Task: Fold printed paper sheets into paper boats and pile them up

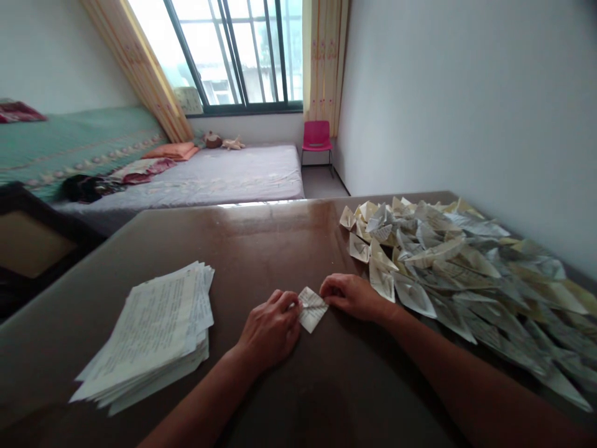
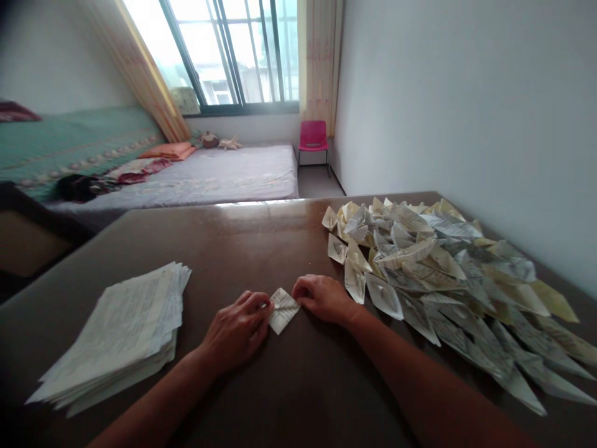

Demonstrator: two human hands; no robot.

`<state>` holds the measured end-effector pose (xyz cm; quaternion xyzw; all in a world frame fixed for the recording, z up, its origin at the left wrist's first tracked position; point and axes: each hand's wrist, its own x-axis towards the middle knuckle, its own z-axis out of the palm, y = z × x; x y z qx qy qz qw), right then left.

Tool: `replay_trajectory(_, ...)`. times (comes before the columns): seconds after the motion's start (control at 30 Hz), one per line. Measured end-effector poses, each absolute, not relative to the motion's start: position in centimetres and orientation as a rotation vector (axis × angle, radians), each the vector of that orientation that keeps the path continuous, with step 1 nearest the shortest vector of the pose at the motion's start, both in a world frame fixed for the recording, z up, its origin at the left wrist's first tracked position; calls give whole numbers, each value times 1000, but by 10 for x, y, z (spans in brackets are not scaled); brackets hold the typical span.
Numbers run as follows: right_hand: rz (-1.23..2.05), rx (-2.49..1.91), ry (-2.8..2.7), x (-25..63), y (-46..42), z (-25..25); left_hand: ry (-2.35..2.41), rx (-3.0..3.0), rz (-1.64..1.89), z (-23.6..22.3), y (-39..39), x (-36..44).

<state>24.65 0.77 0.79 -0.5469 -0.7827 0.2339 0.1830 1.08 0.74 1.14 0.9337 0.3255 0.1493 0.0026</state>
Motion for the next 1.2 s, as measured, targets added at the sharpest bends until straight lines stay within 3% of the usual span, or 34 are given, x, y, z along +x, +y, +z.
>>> replay_trajectory(0.23,302,-1679,-2192,217,-4,5,974,2757,670,-4,9,16)
replay_trajectory(0.5,525,-1402,-2137,219,-2,-3,1122,2497,671,-6,11,15)
replay_trajectory(0.77,995,-1126,-1784,214,0,-5,988,2155,747,-1,17,12)
replay_trajectory(1.07,909,-1189,-1725,210,2,-11,933,1994,918,-12,21,15)
replay_trajectory(1.2,576,-1246,-1884,208,-6,-2,973,2047,998,-16,20,16)
